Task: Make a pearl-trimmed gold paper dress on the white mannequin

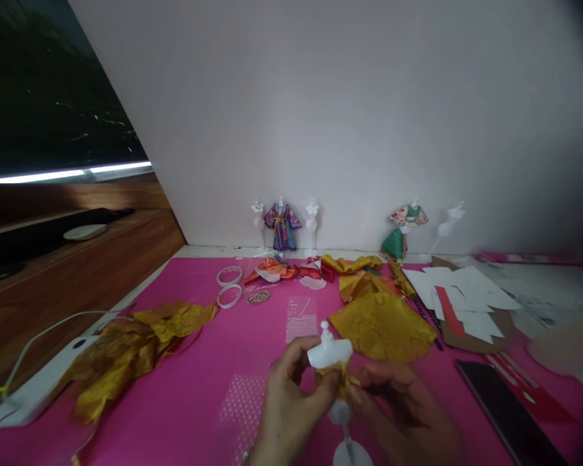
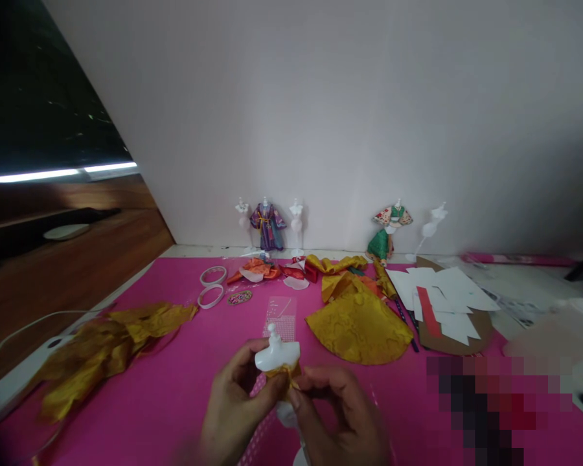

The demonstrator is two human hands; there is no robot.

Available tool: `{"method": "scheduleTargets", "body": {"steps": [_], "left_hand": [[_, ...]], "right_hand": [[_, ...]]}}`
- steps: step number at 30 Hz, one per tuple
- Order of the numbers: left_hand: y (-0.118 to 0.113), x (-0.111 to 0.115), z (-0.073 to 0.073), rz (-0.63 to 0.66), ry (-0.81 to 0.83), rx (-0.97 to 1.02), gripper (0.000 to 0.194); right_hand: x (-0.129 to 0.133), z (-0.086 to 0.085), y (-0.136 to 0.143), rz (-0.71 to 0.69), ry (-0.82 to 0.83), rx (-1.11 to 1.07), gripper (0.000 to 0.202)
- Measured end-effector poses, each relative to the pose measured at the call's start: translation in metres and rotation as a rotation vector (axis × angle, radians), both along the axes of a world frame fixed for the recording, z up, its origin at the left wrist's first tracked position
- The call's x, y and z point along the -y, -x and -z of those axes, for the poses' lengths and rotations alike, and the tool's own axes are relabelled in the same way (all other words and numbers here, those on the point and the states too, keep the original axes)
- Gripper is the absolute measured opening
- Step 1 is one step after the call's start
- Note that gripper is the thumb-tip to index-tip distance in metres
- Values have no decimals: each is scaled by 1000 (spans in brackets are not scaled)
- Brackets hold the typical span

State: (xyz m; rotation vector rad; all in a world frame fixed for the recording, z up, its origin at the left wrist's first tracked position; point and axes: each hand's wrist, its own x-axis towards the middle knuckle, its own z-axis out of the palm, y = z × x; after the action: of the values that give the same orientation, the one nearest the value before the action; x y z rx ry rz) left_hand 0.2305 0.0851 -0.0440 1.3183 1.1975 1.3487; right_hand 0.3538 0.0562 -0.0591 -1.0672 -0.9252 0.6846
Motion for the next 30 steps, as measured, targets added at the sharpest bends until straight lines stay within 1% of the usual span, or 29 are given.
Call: {"method": "scheduleTargets", "body": {"steps": [4, 9, 14, 17, 20, 24, 27, 30], "left_hand": [[-2, 0, -1, 2, -10, -20, 24], [-6, -1, -3, 2, -43, -35, 22], [-7, -3, -1, -4, -86, -83, 26], [-5, -4, 2, 16, -109, -104, 29], [-2, -4, 3, 34, -121, -128, 33], [-1, -3, 1, 58, -99, -104, 36], [0, -3, -1, 98, -77, -54, 37], [-1, -3, -3, 154, -10, 11, 44]], "right_hand": [[-2, 2, -3, 1, -4, 14, 19], [-5, 3, -4, -23, -19, 69, 15], [-9, 6, -10, -13, -54, 221, 10], [-11, 8, -15, -56, -109, 327, 9], [-11, 9, -16, -63, -106, 343, 10], [-11, 7, -16, -12, -73, 306, 13], [-14, 5, -21, -55, -119, 376, 19], [-18, 3, -26, -92, -153, 405, 25]]}}
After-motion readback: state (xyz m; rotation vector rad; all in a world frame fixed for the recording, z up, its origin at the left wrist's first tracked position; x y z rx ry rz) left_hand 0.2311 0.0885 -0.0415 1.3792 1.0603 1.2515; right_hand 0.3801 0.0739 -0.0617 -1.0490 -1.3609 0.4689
